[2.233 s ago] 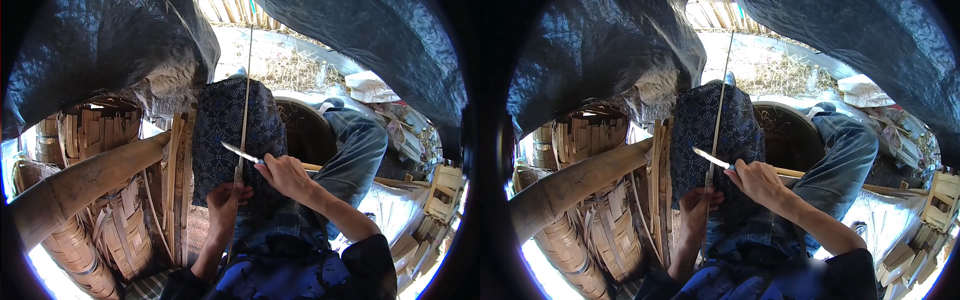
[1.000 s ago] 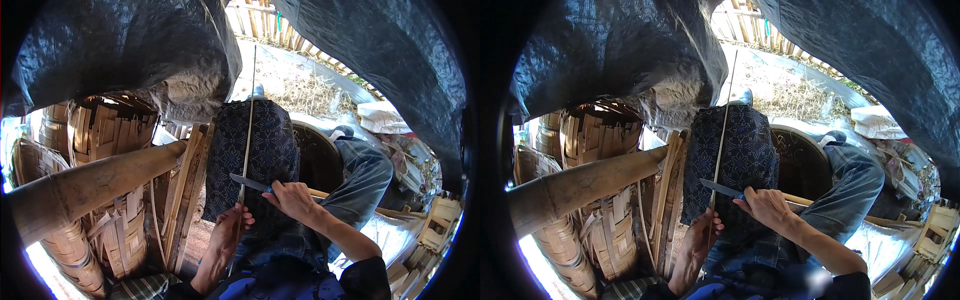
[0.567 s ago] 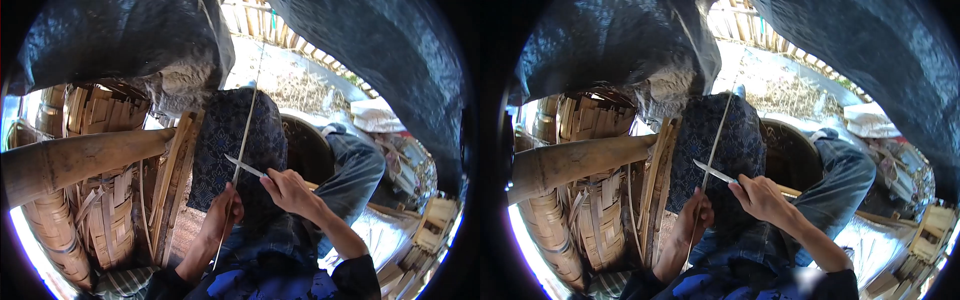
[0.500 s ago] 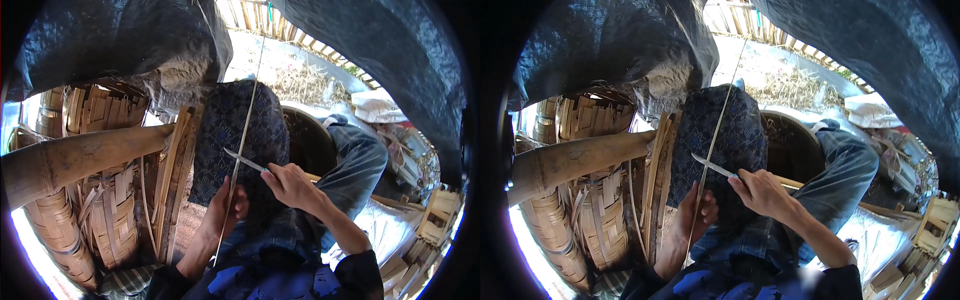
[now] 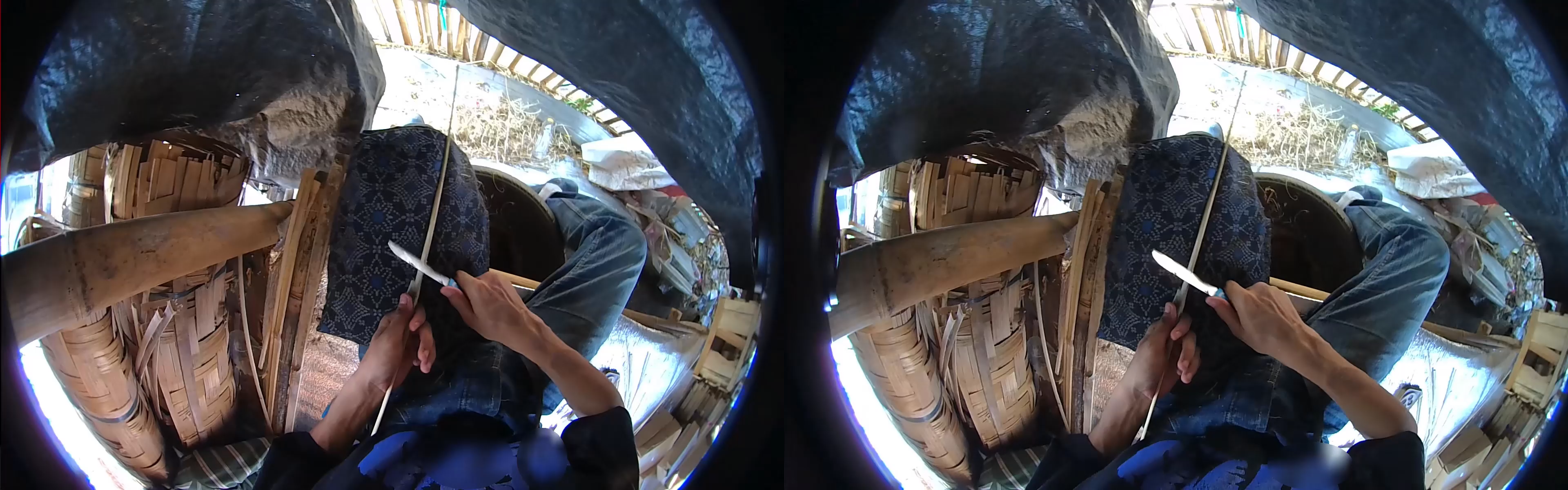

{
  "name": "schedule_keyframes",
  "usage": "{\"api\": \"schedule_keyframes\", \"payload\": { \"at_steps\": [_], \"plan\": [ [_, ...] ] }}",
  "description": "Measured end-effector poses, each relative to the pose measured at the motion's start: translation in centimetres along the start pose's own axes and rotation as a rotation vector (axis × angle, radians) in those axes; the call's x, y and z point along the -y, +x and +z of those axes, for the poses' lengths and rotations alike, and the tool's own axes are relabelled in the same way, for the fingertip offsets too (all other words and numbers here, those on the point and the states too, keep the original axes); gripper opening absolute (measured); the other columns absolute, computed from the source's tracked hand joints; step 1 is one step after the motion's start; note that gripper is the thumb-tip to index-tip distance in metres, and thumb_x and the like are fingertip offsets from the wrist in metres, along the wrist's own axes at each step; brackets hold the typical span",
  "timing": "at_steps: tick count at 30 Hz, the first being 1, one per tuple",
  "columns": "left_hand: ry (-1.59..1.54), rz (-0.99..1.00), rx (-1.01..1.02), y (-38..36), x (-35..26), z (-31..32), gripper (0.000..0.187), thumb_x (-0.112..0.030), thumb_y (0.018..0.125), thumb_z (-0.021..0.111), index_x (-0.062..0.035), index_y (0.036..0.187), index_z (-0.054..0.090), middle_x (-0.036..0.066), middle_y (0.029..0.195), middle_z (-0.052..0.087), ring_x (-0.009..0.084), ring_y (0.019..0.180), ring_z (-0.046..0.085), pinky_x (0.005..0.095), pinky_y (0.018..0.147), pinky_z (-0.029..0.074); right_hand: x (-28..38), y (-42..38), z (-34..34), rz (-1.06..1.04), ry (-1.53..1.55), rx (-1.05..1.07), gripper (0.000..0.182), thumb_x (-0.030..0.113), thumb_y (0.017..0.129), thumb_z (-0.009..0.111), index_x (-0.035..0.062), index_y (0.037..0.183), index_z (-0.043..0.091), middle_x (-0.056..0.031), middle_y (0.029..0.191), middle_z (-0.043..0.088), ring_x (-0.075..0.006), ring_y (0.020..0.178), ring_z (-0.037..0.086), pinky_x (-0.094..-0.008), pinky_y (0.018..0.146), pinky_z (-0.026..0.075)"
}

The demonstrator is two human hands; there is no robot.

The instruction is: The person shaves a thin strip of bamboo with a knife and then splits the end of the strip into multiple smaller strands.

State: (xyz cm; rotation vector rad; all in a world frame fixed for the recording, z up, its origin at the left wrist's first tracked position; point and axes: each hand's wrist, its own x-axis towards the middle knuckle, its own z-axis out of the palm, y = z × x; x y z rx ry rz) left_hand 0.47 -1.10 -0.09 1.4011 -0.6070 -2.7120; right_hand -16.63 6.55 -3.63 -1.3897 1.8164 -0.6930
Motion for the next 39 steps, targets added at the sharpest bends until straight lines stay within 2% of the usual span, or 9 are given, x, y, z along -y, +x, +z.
{"api": "schedule_keyframes", "payload": {
  "at_steps": [7,10,17,20,22,26,28,35,39],
  "plan": [
    [0.037,0.051,0.005,0.0,-0.2,-0.8,0.044,-0.047,0.099,0.026,-0.0142,0.072,0.036,0.007,0.044,0.044,0.0184,0.032,0.043,0.0242,0.032,0.031,-0.1,1.7,0.9,0.002,-0.017,-0.062,0.042,0.036,0.092,0.054,0.0007,0.069,0.052,-0.019,0.051,0.054,-0.0374,0.047,0.057,-0.0432,0.043,0.043],
    [-0.024,0.06,0.039,0.1,0.0,-1.2,0.045,-0.047,0.099,0.026,-0.0143,0.071,0.036,0.007,0.043,0.043,0.0182,0.032,0.043,0.024,0.033,0.031,-0.6,2.6,1.3,-0.008,-0.043,-0.154,0.044,0.037,0.092,0.054,0.001,0.067,0.053,-0.0193,0.051,0.054,-0.0376,0.048,0.057,-0.0429,0.044,0.045],
    [-0.129,0.069,0.062,0.0,-0.1,-1.9,0.044,-0.046,0.1,0.027,-0.0144,0.07,0.036,0.006,0.042,0.042,0.0178,0.03,0.04,0.024,0.032,0.03,-0.8,4.3,1.2,-0.046,-0.079,-0.153,0.047,0.041,0.092,0.053,0.0012,0.067,0.054,-0.0191,0.051,0.054,-0.0376,0.049,0.058,-0.0442,0.045,0.046],
    [-0.048,0.09,0.056,-0.1,0.1,-1.9,0.046,-0.049,0.099,0.027,-0.0144,0.07,0.036,0.008,0.043,0.044,0.0187,0.031,0.04,0.0256,0.033,0.031,-0.2,3.8,1.4,-0.049,-0.131,-0.166,0.046,0.04,0.092,0.053,0.0004,0.068,0.054,-0.0188,0.051,0.054,-0.0371,0.049,0.058,-0.0436,0.045,0.046],
    [0.017,0.047,-0.04,-0.5,-0.1,-1.1,0.048,-0.052,0.098,0.026,-0.0141,0.07,0.036,0.009,0.046,0.046,0.0193,0.035,0.043,0.027,0.036,0.034,0.7,2.9,1.1,-0.007,-0.048,-0.143,0.044,0.036,0.093,0.052,-0.0007,0.069,0.051,-0.0192,0.051,0.053,-0.0372,0.048,0.057,-0.0434,0.045,0.044],
    [0.12,0.018,-0.009,-0.8,-0.4,-0.8,0.05,-0.055,0.097,0.025,-0.0137,0.071,0.037,0.01,0.049,0.048,0.0197,0.039,0.046,0.0278,0.038,0.037,1.1,1.9,0.1,0.014,0.065,-0.055,0.041,0.031,0.094,0.052,-0.0009,0.069,0.047,-0.02,0.051,0.052,-0.0376,0.048,0.057,-0.0435,0.044,0.042],
    [0.104,0.07,-0.093,-0.8,-0.5,0.1,0.05,-0.051,0.098,0.022,-0.0155,0.067,0.036,0.008,0.043,0.043,0.0179,0.031,0.037,0.0257,0.034,0.031,0.7,1.6,0.4,-0.032,0.139,-0.219,0.037,0.028,0.094,0.052,-0.0001,0.07,0.045,-0.0202,0.05,0.05,-0.0375,0.047,0.056,-0.0437,0.043,0.04],
    [0.081,0.086,-0.1,-0.2,-0.2,-0.3,0.049,-0.05,0.099,0.025,-0.0151,0.066,0.035,0.008,0.043,0.044,0.0181,0.03,0.037,0.026,0.032,0.03,1.4,1.2,1.6,0.082,-0.126,-0.188,0.034,0.027,0.094,0.053,0.0019,0.072,0.048,-0.0186,0.049,0.051,-0.0369,0.047,0.056,-0.0441,0.042,0.042],
    [0.143,0.118,-0.092,-0.3,0.6,-0.4,0.049,-0.05,0.098,0.026,-0.0147,0.066,0.035,0.01,0.044,0.046,0.0189,0.032,0.039,0.027,0.032,0.031,0.0,3.0,2.6,0.122,-0.208,-0.296,0.036,0.03,0.095,0.05,0.0015,0.073,0.05,-0.0189,0.051,0.054,-0.0363,0.047,0.057,-0.0457,0.043,0.042]
  ]
}}
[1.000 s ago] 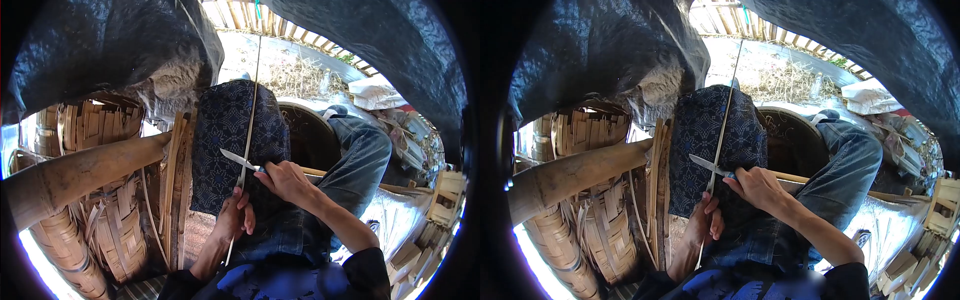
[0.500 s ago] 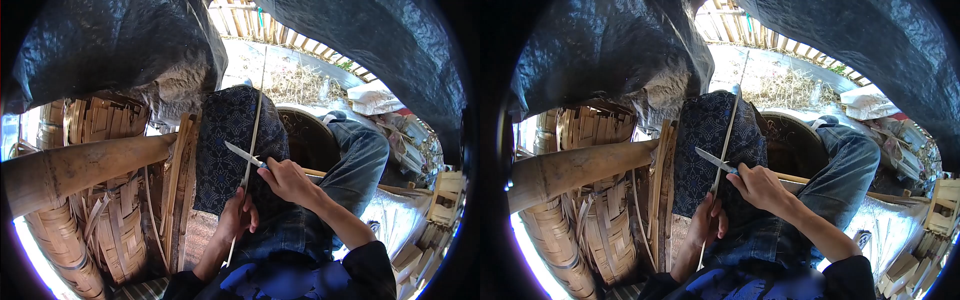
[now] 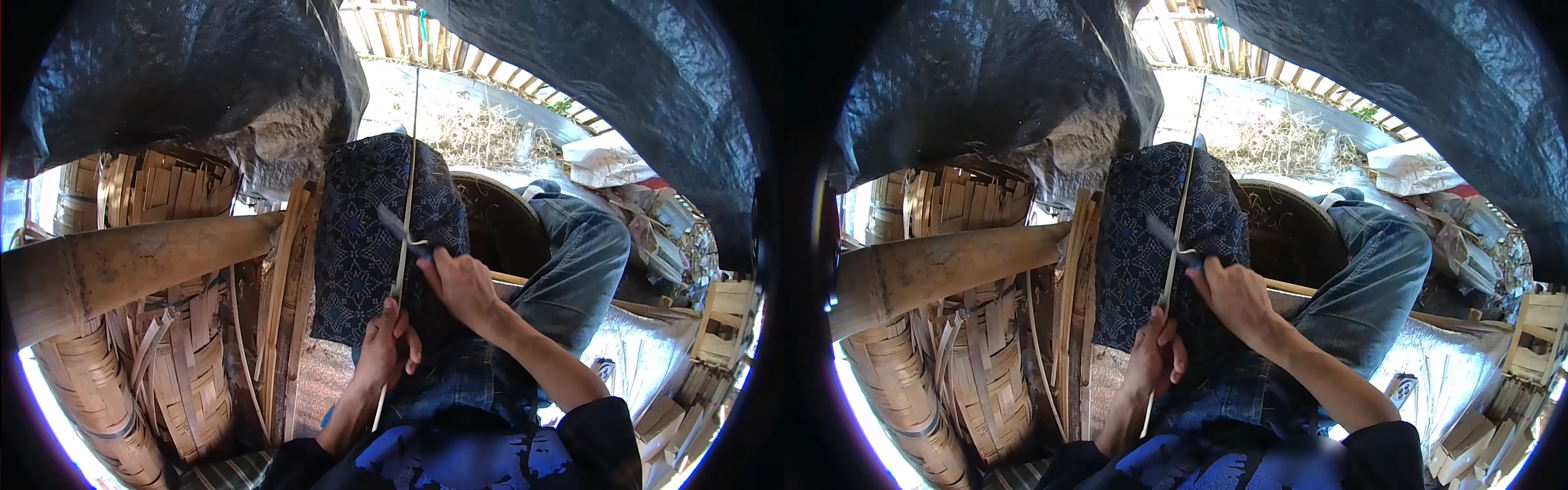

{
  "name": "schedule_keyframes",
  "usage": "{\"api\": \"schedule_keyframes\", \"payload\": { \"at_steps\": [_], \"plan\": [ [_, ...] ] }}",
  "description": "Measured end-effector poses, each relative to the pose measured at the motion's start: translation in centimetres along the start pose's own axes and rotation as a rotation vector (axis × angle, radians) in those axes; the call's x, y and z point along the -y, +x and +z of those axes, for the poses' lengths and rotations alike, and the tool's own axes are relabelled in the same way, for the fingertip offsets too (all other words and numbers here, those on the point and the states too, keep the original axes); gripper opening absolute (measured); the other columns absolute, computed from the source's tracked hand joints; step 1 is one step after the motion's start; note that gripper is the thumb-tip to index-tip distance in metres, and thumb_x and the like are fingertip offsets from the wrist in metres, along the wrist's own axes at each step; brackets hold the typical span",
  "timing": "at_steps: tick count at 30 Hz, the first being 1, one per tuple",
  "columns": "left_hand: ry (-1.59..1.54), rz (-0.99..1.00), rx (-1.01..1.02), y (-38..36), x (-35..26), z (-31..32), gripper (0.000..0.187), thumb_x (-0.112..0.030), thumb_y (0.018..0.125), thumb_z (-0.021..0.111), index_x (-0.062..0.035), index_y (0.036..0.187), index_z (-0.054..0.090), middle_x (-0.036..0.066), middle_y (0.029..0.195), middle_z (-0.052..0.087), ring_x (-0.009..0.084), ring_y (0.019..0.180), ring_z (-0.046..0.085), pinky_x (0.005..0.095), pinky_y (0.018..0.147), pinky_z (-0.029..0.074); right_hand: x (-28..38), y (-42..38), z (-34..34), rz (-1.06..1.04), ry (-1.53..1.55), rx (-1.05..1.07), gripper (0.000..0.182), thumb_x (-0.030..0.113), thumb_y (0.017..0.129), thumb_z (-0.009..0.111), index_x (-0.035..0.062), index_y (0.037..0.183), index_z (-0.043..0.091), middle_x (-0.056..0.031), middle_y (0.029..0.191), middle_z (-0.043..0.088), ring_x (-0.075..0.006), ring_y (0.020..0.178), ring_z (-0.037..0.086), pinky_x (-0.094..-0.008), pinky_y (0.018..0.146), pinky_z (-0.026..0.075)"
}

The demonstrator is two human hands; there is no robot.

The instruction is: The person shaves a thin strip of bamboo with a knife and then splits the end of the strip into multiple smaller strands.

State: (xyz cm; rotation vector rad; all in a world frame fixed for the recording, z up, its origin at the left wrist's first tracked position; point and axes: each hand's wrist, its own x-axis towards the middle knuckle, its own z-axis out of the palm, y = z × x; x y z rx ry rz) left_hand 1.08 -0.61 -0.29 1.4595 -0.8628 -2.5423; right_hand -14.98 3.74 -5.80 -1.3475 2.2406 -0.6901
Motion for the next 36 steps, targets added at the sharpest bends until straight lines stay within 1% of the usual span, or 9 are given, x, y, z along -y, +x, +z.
{"api": "schedule_keyframes", "payload": {
  "at_steps": [4,6,8,10,12,17,23,28,36],
  "plan": [
    [-0.062,-0.005,0.055,-0.8,1.5,-1.0,0.05,-0.05,0.098,0.026,-0.014,0.065,0.034,0.012,0.044,0.046,0.0194,0.033,0.04,0.0271,0.034,0.032,-4.4,4.6,0.8,-0.034,0.144,-0.026,0.039,0.031,0.097,0.044,0.0,0.074,0.052,-0.0208,0.053,0.054,-0.0386,0.049,0.057,-0.0483,0.044,0.042],
    [-0.137,-0.036,0.048,-0.8,0.7,-1.3,0.05,-0.049,0.099,0.025,-0.0153,0.063,0.033,0.011,0.042,0.043,0.0183,0.032,0.037,0.0265,0.035,0.03,-5.4,6.8,0.2,0.087,0.28,0.018,0.043,0.03,0.1,0.039,-0.0011,0.074,0.053,-0.0203,0.051,0.052,-0.0374,0.047,0.055,-0.0476,0.047,0.043],
    [-0.326,-0.086,0.112,-0.5,0.1,-1.7,0.049,-0.049,0.099,0.025,-0.0166,0.063,0.032,0.01,0.04,0.041,0.0168,0.032,0.034,0.0259,0.037,0.027,-5.8,7.7,-1.3,0.071,0.296,-0.1,0.049,0.035,0.101,0.033,-0.0004,0.071,0.051,-0.0138,0.048,0.047,-0.0219,0.036,0.044,-0.0375,0.038,0.037],
    [-0.38,-0.078,0.109,-0.6,-0.2,-1.9,0.049,-0.049,0.099,0.025,-0.0178,0.063,0.032,0.008,0.039,0.039,0.0152,0.032,0.03,0.0251,0.039,0.025,-5.2,6.3,-2.5,-0.096,0.252,-0.154,0.049,0.036,0.1,0.034,0.0005,0.07,0.049,-0.0139,0.047,0.045,-0.0222,0.034,0.042,-0.0367,0.036,0.034],
    [-0.482,-0.095,0.166,-0.5,-0.4,-1.9,0.048,-0.048,0.099,0.024,-0.0187,0.062,0.033,0.005,0.038,0.037,0.0144,0.033,0.029,0.0245,0.041,0.024,-3.2,3.1,-3.7,-0.024,0.399,0.158,0.045,0.035,0.099,0.041,0.0009,0.07,0.048,-0.0143,0.046,0.043,-0.027,0.035,0.043,-0.0382,0.039,0.036],
    [-0.612,-0.118,0.258,0.0,0.3,-2.5,0.049,-0.045,0.101,0.022,-0.0199,0.062,0.037,0.003,0.036,0.035,0.0137,0.033,0.028,0.025,0.042,0.025,-1.0,-1.6,-3.1,-0.206,0.268,0.196,0.038,0.031,0.094,0.053,0.0017,0.07,0.048,-0.0151,0.048,0.049,-0.0328,0.04,0.051,-0.0405,0.04,0.037],
    [-0.688,-0.136,0.284,-0.2,0.4,-3.0,0.049,-0.046,0.1,0.022,-0.0205,0.061,0.038,0.002,0.035,0.033,0.013,0.03,0.025,0.025,0.04,0.023,0.4,-1.4,-2.5,-0.137,0.146,0.238,0.038,0.032,0.093,0.054,0.0015,0.071,0.049,-0.0173,0.05,0.052,-0.0347,0.045,0.055,-0.0433,0.041,0.041],
    [-0.442,-0.116,0.138,-0.8,0.3,-1.3,0.049,-0.048,0.099,0.026,-0.0209,0.059,0.034,0.0,0.034,0.031,0.0117,0.029,0.022,0.0243,0.037,0.019,0.3,0.6,-1.2,-0.066,0.12,0.152,0.041,0.033,0.093,0.053,0.0005,0.069,0.052,-0.0188,0.052,0.054,-0.0368,0.048,0.057,-0.044,0.043,0.044],
    [-0.713,-0.06,0.279,-0.6,0.6,-2.7,0.051,-0.044,0.101,0.019,-0.0201,0.062,0.041,0.0,0.033,0.032,0.0134,0.027,0.024,0.0237,0.036,0.022,-1.0,5.3,-1.1,-0.19,0.048,0.021,0.043,0.035,0.093,0.053,0.002,0.065,0.052,-0.0171,0.049,0.053,-0.0346,0.045,0.056,-0.0419,0.041,0.044]
  ]
}}
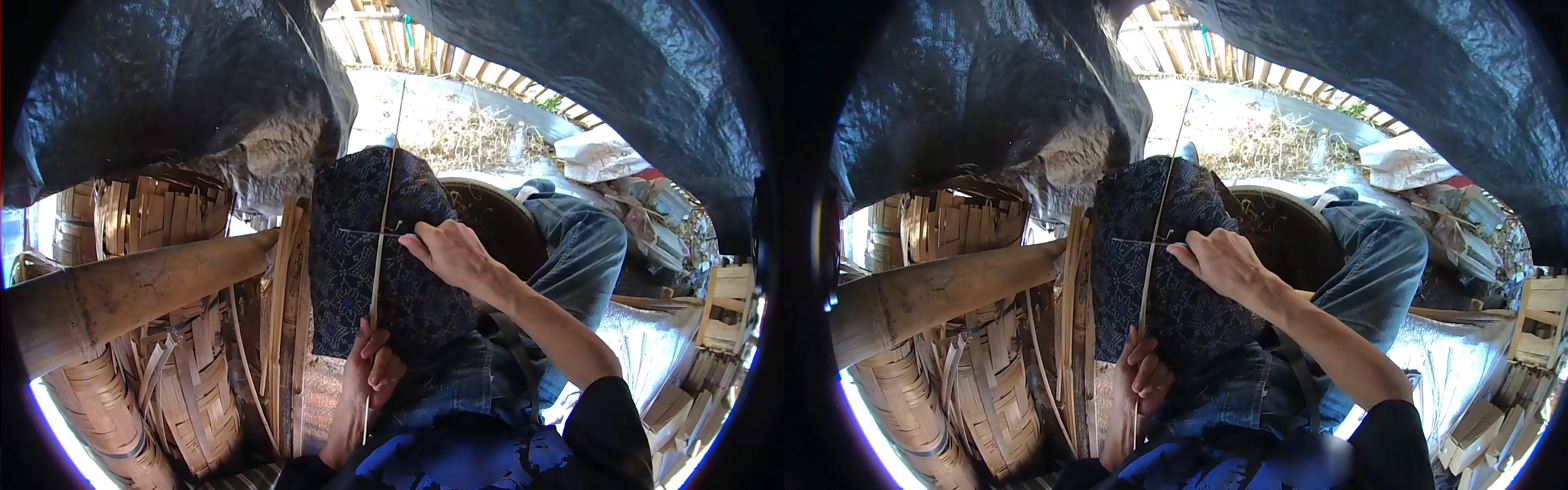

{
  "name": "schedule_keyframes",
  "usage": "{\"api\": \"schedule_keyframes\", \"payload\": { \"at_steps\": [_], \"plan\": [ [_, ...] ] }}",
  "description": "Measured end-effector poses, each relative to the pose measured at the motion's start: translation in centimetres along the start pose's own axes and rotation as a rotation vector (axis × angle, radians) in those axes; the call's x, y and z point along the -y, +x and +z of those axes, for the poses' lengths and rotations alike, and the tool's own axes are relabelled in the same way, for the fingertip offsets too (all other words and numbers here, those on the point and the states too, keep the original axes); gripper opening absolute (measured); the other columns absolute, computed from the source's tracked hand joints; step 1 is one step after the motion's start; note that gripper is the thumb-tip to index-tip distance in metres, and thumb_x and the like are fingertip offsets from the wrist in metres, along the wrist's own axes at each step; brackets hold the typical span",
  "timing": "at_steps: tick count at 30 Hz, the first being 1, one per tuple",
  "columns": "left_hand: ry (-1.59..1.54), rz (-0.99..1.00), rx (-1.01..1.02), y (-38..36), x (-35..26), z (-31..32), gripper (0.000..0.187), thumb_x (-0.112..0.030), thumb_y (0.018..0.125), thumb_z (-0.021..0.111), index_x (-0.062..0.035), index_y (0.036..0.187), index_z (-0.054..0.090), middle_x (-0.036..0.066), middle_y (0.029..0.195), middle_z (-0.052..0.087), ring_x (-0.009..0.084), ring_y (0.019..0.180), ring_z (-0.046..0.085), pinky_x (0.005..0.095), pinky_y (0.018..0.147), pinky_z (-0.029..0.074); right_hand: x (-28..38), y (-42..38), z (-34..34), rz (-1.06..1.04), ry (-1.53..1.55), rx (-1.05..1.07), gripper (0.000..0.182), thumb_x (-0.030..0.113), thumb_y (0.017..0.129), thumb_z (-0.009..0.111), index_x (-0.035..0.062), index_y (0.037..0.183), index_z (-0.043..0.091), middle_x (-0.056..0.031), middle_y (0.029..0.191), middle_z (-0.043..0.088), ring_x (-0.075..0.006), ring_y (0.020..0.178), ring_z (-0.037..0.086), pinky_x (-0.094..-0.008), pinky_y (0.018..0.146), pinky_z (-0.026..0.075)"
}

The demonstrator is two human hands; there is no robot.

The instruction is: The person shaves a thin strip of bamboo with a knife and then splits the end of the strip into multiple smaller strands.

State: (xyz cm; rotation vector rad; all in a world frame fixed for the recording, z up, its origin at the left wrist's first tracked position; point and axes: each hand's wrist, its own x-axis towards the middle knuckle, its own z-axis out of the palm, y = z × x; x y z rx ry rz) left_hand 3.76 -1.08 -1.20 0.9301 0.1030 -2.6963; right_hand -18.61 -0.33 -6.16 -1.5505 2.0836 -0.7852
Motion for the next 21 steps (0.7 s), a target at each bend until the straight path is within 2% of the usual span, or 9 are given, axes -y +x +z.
{"api": "schedule_keyframes", "payload": {
  "at_steps": [6,8,10,12,14,15,16,18,21],
  "plan": [
    [0.086,-0.008,-0.11,-0.3,0.5,0.3,0.051,-0.043,0.101,0.021,-0.0208,0.059,0.038,0.0,0.033,0.03,0.0128,0.027,0.023,0.0229,0.036,0.023,1.0,-1.9,-0.1,-0.015,0.008,0.07,0.042,0.036,0.092,0.054,0.0018,0.068,0.051,-0.0159,0.046,0.052,-0.0334,0.043,0.056,-0.0415,0.04,0.044],
    [0.188,0.012,-0.148,-0.3,0.7,1.0,0.051,-0.044,0.101,0.022,-0.0211,0.058,0.036,0.0,0.033,0.028,0.0126,0.027,0.021,0.0229,0.036,0.023,-0.3,-1.2,0.6,-0.081,-0.077,0.02,0.043,0.037,0.095,0.048,0.0025,0.069,0.05,-0.012,0.046,0.05,-0.0268,0.036,0.052,-0.0369,0.036,0.042],
    [0.17,-0.011,-0.106,-1.6,1.8,1.0,0.051,-0.044,0.101,0.023,-0.0209,0.058,0.036,0.0,0.033,0.028,0.0126,0.028,0.021,0.0233,0.036,0.023,-2.3,1.7,-0.3,0.33,0.039,0.221,0.043,0.035,0.099,0.039,0.0033,0.071,0.049,-0.0055,0.048,0.046,-0.0152,0.031,0.04,-0.0296,0.031,0.035],
    [0.157,-0.041,-0.067,-2.2,1.7,0.5,0.05,-0.044,0.101,0.023,-0.0208,0.058,0.036,0.0,0.033,0.028,0.0125,0.028,0.02,0.0237,0.036,0.022,-6.4,3.2,0.5,0.229,0.043,0.224,0.043,0.031,0.102,0.031,0.0035,0.074,0.049,0.0002,0.049,0.038,-0.0078,0.033,0.027,-0.0223,0.029,0.025],
    [0.115,-0.003,-0.089,-2.3,1.1,-0.4,0.05,-0.045,0.101,0.024,-0.0203,0.059,0.036,0.001,0.034,0.029,0.0125,0.029,0.02,0.0244,0.037,0.021,-6.7,4.4,-1.9,0.463,0.244,0.211,0.041,0.028,0.102,0.031,0.0028,0.076,0.05,0.0019,0.049,0.034,-0.0078,0.034,0.022,-0.02,0.029,0.022],
    [0.108,0.012,-0.087,-2.1,0.9,0.1,0.05,-0.045,0.101,0.024,-0.0203,0.059,0.036,0.001,0.034,0.029,0.0125,0.029,0.02,0.0244,0.037,0.021,-11.8,4.2,1.6,0.021,-0.15,-0.272,0.041,0.029,0.102,0.03,0.0036,0.075,0.048,0.0031,0.049,0.031,-0.0072,0.034,0.021,-0.0189,0.029,0.019],
    [0.175,0.016,-0.142,-1.9,0.8,0.9,0.05,-0.045,0.1,0.024,-0.0201,0.059,0.036,0.001,0.034,0.029,0.0123,0.03,0.021,0.0245,0.037,0.02,-9.5,4.3,0.3,0.279,0.214,-0.288,0.041,0.029,0.102,0.03,0.0048,0.075,0.047,0.0035,0.049,0.031,-0.0068,0.034,0.022,-0.0205,0.028,0.018],
    [0.226,0.034,-0.213,-1.6,0.8,1.3,0.049,-0.045,0.1,0.025,-0.02,0.059,0.036,0.001,0.035,0.03,0.0122,0.03,0.022,0.0247,0.038,0.02,-6.1,2.1,-1.9,0.343,0.195,0.02,0.041,0.03,0.102,0.028,0.0065,0.075,0.048,0.0035,0.048,0.028,-0.0058,0.035,0.023,-0.0223,0.027,0.018],
    [0.339,0.03,-0.199,-0.8,0.7,0.9,0.049,-0.048,0.099,0.028,-0.0183,0.06,0.033,0.002,0.038,0.031,0.0123,0.036,0.027,0.0245,0.042,0.023,-1.9,-3.0,-1.6,0.003,0.306,0.082,0.036,0.03,0.1,0.038,0.0059,0.074,0.049,-0.0045,0.048,0.043,-0.0174,0.034,0.04,-0.0327,0.032,0.031]
  ]
}}
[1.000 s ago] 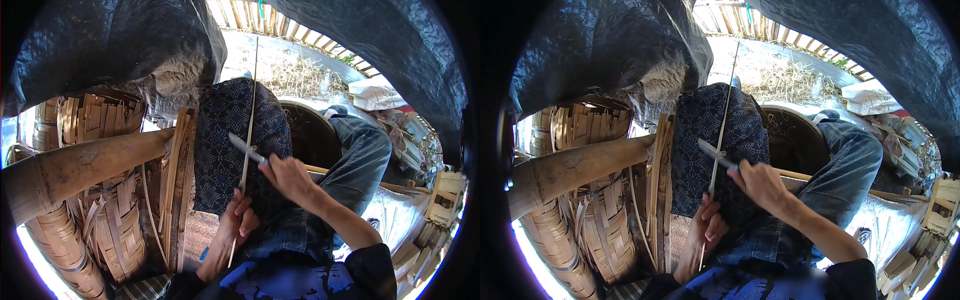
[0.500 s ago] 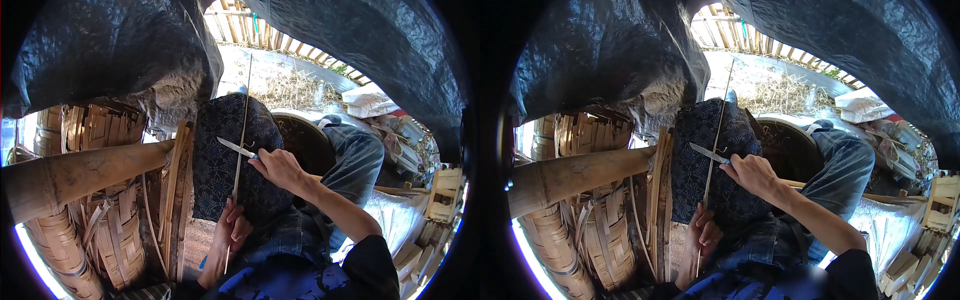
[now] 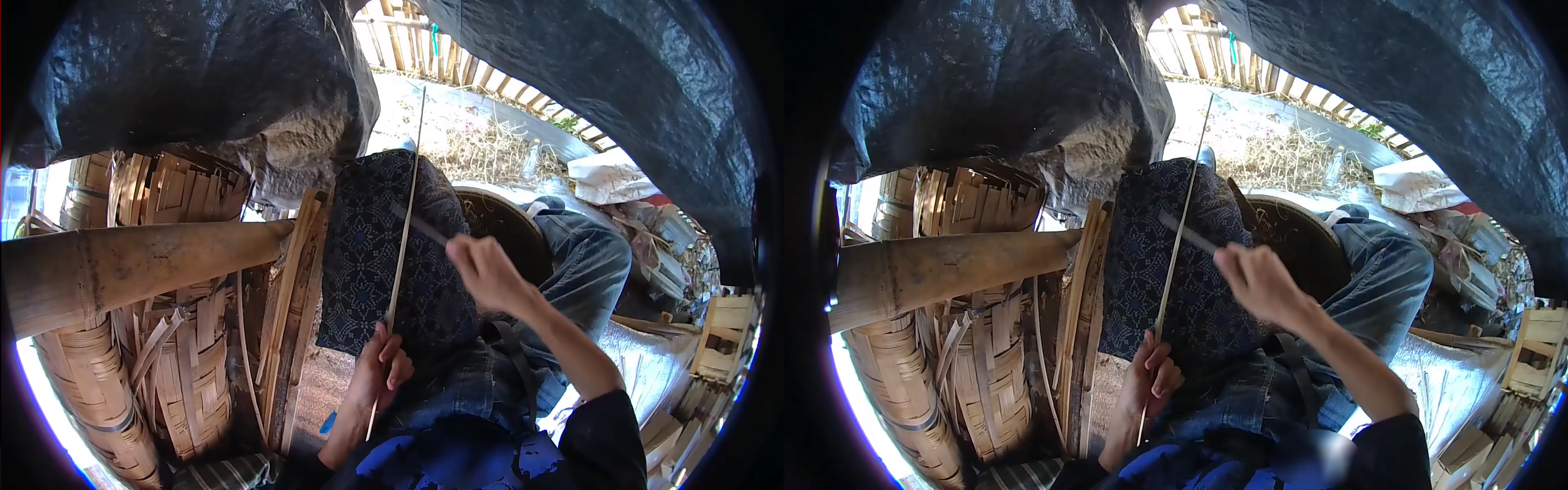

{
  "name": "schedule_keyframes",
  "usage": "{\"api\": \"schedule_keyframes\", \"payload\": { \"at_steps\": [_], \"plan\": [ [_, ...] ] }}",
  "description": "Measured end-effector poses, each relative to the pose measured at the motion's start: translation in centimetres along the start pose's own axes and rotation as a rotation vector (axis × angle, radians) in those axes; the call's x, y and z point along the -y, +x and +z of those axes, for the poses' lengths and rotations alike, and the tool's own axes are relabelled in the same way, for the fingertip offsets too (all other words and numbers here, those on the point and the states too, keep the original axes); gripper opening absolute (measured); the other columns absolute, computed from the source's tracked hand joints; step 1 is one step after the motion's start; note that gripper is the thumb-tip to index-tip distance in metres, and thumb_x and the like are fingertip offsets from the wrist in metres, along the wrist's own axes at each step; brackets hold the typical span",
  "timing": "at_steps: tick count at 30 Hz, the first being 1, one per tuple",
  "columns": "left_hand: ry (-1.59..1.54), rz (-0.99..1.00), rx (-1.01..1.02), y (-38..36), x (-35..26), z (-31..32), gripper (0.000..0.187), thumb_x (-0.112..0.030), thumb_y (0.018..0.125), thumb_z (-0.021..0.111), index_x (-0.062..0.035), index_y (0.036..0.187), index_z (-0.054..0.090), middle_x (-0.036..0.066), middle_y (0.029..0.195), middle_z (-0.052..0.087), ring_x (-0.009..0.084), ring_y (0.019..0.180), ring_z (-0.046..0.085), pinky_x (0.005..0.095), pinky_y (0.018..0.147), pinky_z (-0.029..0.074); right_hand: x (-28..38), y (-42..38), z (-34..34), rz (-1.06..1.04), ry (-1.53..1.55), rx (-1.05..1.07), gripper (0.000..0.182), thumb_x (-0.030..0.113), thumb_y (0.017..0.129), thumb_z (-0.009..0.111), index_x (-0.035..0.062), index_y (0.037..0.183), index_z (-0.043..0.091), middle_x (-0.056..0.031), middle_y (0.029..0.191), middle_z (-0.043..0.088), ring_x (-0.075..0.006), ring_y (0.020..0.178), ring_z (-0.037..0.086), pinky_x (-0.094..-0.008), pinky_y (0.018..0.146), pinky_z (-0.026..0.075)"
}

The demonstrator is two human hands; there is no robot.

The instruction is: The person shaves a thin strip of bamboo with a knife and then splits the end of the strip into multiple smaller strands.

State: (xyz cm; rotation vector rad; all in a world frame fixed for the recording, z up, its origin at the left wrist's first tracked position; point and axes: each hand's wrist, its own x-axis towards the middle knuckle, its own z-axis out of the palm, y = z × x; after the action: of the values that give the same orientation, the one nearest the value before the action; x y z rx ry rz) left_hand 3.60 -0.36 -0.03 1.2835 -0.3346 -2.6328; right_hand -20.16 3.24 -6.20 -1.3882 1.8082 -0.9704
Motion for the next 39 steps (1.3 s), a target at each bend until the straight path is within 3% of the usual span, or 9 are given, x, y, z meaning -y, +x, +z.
{"api": "schedule_keyframes", "payload": {
  "at_steps": [4,12,21,23,27,28,29,33,39],
  "plan": [
    [0.024,-0.02,-0.028,0.0,0.1,0.3,0.049,-0.048,0.099,0.027,-0.0179,0.061,0.033,0.002,0.038,0.031,0.0124,0.035,0.026,0.025,0.042,0.023,4.1,-4.4,0.9,-0.04,-0.083,0.097,0.033,0.03,0.095,0.05,0.0032,0.075,0.049,-0.0137,0.056,0.056,-0.0315,0.044,0.055,-0.0403,0.043,0.041],
    [0.154,0.017,-0.083,0.0,0.6,0.4,0.05,-0.049,0.099,0.027,-0.0162,0.061,0.033,0.004,0.038,0.033,0.0137,0.033,0.028,0.0258,0.04,0.023,4.6,-4.1,2.3,0.036,-0.2,0.202,0.037,0.033,0.092,0.054,0.0017,0.073,0.05,-0.0141,0.049,0.053,-0.033,0.042,0.055,-0.0405,0.039,0.041],
    [0.277,0.086,-0.071,-0.6,1.3,0.5,0.051,-0.049,0.099,0.029,-0.0149,0.06,0.033,0.004,0.037,0.032,0.0139,0.033,0.029,0.0265,0.038,0.024,2.7,-0.7,2.9,0.048,-0.246,0.043,0.036,0.029,0.093,0.054,0.0003,0.071,0.052,-0.0194,0.048,0.051,-0.0382,0.045,0.055,-0.0424,0.039,0.041],
    [0.252,0.052,-0.055,-1.8,1.8,0.5,0.051,-0.048,0.099,0.028,-0.015,0.061,0.033,0.004,0.038,0.032,0.0136,0.033,0.029,0.0262,0.039,0.024,-0.2,2.4,2.2,0.154,-0.284,-0.015,0.038,0.029,0.097,0.046,-0.0003,0.075,0.055,-0.0119,0.047,0.052,-0.0261,0.035,0.051,-0.037,0.034,0.042],
    [0.219,0.074,-0.089,-2.1,0.5,0.4,0.05,-0.049,0.098,0.032,-0.0181,0.058,0.032,0.003,0.037,0.03,0.0123,0.033,0.023,0.026,0.039,0.019,-6.2,6.7,-0.4,0.25,-0.313,0.021,0.04,0.027,0.102,0.03,0.0004,0.087,0.055,0.001,0.049,0.034,-0.008,0.035,0.019,-0.0236,0.028,0.022],
    [0.272,0.076,-0.109,-1.7,0.0,0.4,0.051,-0.049,0.098,0.032,-0.0172,0.059,0.032,0.003,0.037,0.033,0.012,0.033,0.024,0.0256,0.039,0.02,-5.7,7.3,-0.5,0.12,-0.35,-0.285,0.043,0.03,0.103,0.028,0.0028,0.08,0.053,0.0021,0.048,0.032,-0.0063,0.034,0.021,-0.0227,0.028,0.018],
    [0.318,0.081,-0.138,-1.4,-0.3,0.3,0.051,-0.049,0.098,0.031,-0.0164,0.059,0.033,0.003,0.038,0.035,0.0118,0.033,0.026,0.0252,0.038,0.021,-5.4,7.0,-1.0,0.257,-0.035,-0.37,0.043,0.031,0.102,0.028,0.0045,0.076,0.051,0.0032,0.047,0.032,-0.0049,0.033,0.022,-0.0232,0.027,0.017],
    [0.609,0.145,-0.143,-0.4,-0.7,0.1,0.052,-0.048,0.099,0.029,-0.0124,0.063,0.037,0.006,0.043,0.043,0.0105,0.035,0.035,0.0245,0.036,0.026,0.0,2.5,-0.9,0.099,0.0,-0.013,0.042,0.031,0.102,0.033,0.004,0.074,0.05,0.0016,0.045,0.037,-0.0065,0.031,0.031,-0.0255,0.026,0.021],
    [0.725,0.147,-0.166,-0.1,-0.5,0.2,0.054,-0.048,0.099,0.026,-0.0097,0.064,0.039,0.007,0.045,0.048,0.0103,0.037,0.041,0.0228,0.036,0.029,3.7,-3.5,1.6,-0.063,-0.068,0.029,0.037,0.03,0.096,0.048,0.0024,0.071,0.049,-0.0132,0.046,0.049,-0.0301,0.037,0.051,-0.0399,0.036,0.037]
  ]
}}
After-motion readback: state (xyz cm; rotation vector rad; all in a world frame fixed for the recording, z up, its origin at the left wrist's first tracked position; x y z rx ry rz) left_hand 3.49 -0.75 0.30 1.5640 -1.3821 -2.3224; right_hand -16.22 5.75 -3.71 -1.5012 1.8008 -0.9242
